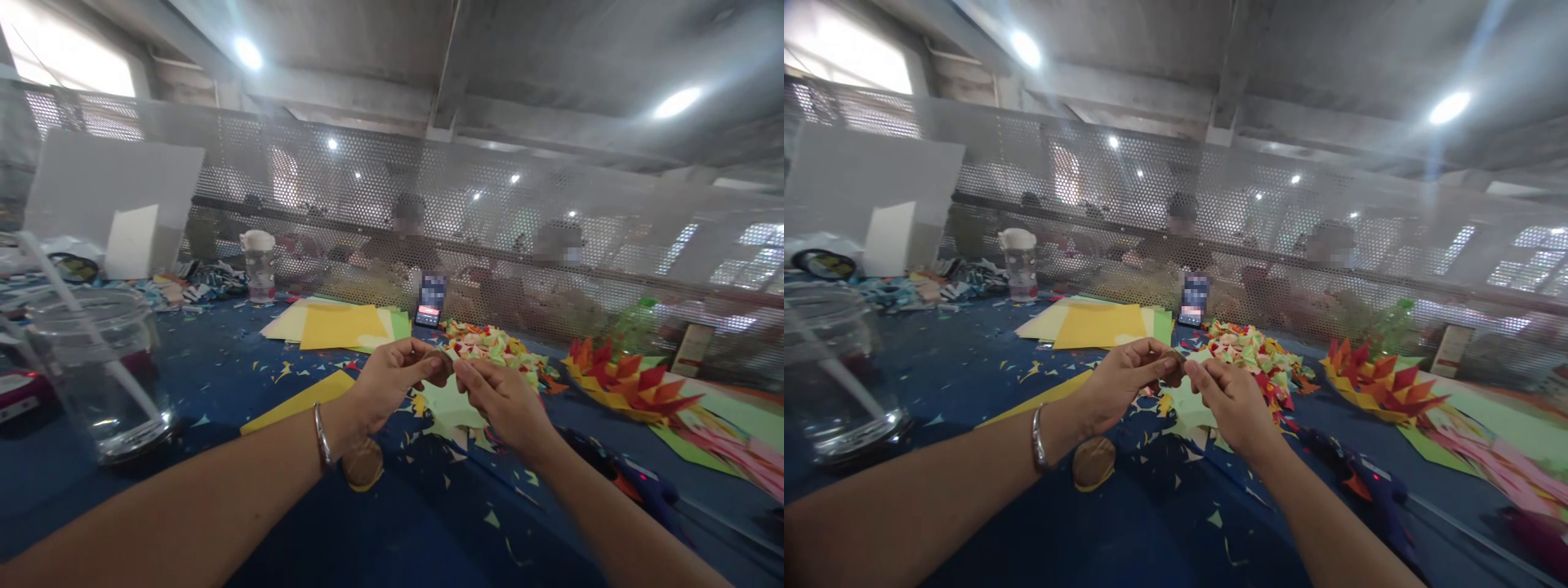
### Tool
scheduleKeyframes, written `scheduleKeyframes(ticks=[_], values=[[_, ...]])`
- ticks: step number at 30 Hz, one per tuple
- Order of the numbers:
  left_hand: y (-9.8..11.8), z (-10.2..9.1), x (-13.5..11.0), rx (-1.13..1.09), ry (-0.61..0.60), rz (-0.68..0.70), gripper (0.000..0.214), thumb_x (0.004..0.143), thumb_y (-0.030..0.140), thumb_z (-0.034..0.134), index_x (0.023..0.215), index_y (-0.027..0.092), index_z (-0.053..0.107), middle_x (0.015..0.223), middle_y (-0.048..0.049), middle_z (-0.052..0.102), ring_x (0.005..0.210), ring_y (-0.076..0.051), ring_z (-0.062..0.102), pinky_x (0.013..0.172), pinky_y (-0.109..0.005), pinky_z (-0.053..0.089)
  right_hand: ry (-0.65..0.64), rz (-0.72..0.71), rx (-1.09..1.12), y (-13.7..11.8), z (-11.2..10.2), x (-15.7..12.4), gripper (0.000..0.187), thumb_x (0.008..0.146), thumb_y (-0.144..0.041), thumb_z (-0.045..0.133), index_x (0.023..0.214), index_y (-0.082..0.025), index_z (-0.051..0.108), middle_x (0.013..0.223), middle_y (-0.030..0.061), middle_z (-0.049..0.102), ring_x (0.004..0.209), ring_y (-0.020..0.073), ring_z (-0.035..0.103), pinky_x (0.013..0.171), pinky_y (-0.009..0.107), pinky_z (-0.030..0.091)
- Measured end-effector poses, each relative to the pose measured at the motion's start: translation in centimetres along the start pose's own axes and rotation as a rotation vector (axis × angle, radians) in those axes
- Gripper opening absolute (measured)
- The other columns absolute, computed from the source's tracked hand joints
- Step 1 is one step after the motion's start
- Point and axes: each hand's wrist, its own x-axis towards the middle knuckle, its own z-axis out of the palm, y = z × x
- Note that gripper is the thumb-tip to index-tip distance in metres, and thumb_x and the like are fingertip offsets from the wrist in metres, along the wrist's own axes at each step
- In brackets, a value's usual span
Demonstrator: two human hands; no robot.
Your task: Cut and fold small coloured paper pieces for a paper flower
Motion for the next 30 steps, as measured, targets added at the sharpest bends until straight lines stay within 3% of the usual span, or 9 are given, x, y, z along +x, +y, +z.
scheduleKeyframes(ticks=[10, 16, 30], values=[[0.48, 0.06, 0.03, 0.016, -0.008, 0.034, 0.016, 0.077, 0.031, 0.063, 0.077, 0.016, 0.061, 0.069, -0.0016, 0.062, 0.063, -0.011, 0.051, 0.058, -0.025, 0.034, -0.002, 0.000, -0.035, -0.26, -0.22, -0.02, 0.043, 0.088, -0.053, 0.045, 0.061, -0.020, 0.048, 0.046, -0.0076, 0.027, 0.039, 0.0084, 0.023, 0.037, 0.022, 0.019], [0.92, -0.03, 0.17, 0.049, 0.014, -0.024, 0.013, 0.075, 0.028, 0.064, 0.074, 0.016, 0.062, 0.065, -0.0008, 0.061, 0.056, -0.009, 0.048, 0.056, -0.025, 0.035, -0.003, 0.005, -0.051, -0.40, -0.33, -0.13, 0.044, 0.088, -0.053, 0.043, 0.060, -0.020, 0.047, 0.046, -0.0072, 0.028, 0.040, 0.0083, 0.023, 0.037, 0.022, 0.019], [0.42, -0.42, 0.38, 0.057, -0.089, -0.036, 0.013, 0.076, 0.027, 0.065, 0.080, 0.014, 0.064, 0.074, -0.0045, 0.065, 0.066, -0.011, 0.056, 0.061, -0.026, 0.040, 0.037, 0.029, -0.020, -0.03, -0.36, 0.13, 0.045, 0.087, -0.055, 0.043, 0.061, -0.020, 0.046, 0.046, -0.0074, 0.028, 0.040, 0.0085, 0.023, 0.038, 0.022, 0.018]])
